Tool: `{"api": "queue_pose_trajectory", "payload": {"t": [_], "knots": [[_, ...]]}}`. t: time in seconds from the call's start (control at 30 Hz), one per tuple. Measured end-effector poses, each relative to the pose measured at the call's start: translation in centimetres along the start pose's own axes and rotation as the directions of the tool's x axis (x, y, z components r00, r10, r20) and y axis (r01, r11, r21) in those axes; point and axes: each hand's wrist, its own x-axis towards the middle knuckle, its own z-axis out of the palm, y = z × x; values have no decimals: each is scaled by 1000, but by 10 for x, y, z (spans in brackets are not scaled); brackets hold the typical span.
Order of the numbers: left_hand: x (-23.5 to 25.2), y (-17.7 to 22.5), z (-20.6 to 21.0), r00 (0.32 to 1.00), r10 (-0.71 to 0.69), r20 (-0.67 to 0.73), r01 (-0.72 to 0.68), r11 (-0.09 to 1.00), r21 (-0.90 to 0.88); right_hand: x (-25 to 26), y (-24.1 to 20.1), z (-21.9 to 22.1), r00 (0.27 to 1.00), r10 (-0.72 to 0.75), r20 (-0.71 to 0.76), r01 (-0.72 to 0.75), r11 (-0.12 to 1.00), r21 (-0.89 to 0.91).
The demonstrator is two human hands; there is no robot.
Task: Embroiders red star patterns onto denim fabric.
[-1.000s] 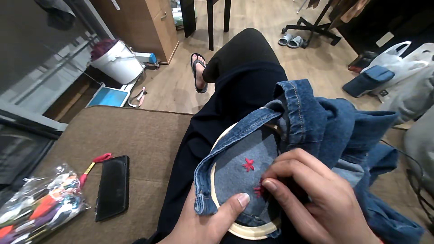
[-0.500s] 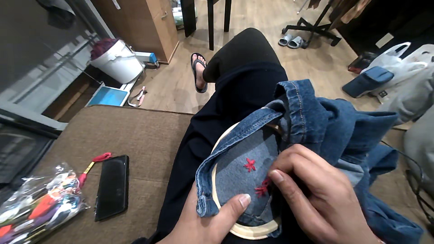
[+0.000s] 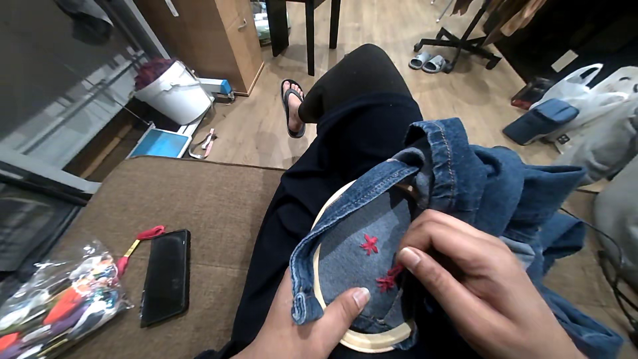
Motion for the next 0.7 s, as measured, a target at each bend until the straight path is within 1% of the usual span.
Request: {"api": "queue_pose_trajectory", "payload": {"t": [0.13, 0.27, 0.4, 0.53, 0.6, 0.63, 0.7], "knots": [[1, 0, -1, 1000, 12, 9, -12, 1000, 5, -1, 0, -1, 996, 90, 9, -89, 964, 252], [1, 0, 0, 1000, 12, 5, -12, 1000, -2, 2, -3, -7, 986, 151, 63, -163, 848, 504], [2, 1, 0, 1000, 6, -3, -6, 1000, -9, 3, -4, -4, 984, 154, 86, -173, 760, 626], [1, 0, -1, 1000, -29, -3, 29, 1000, -11, 3, -10, 1, 974, 186, 131, -219, 609, 762], [0, 0, -1, 999, -45, -7, 45, 999, -18, 5, -12, 0, 971, 195, 139, -232, 625, 745], [0, 0, -1, 999, -42, -1, 42, 999, -25, 6, -13, -2, 972, 196, 131, -229, 659, 717], [0, -1, -2, 999, -16, 30, 17, 1000, -25, 10, -16, -3, 979, 174, 105, -201, 760, 618]]}}
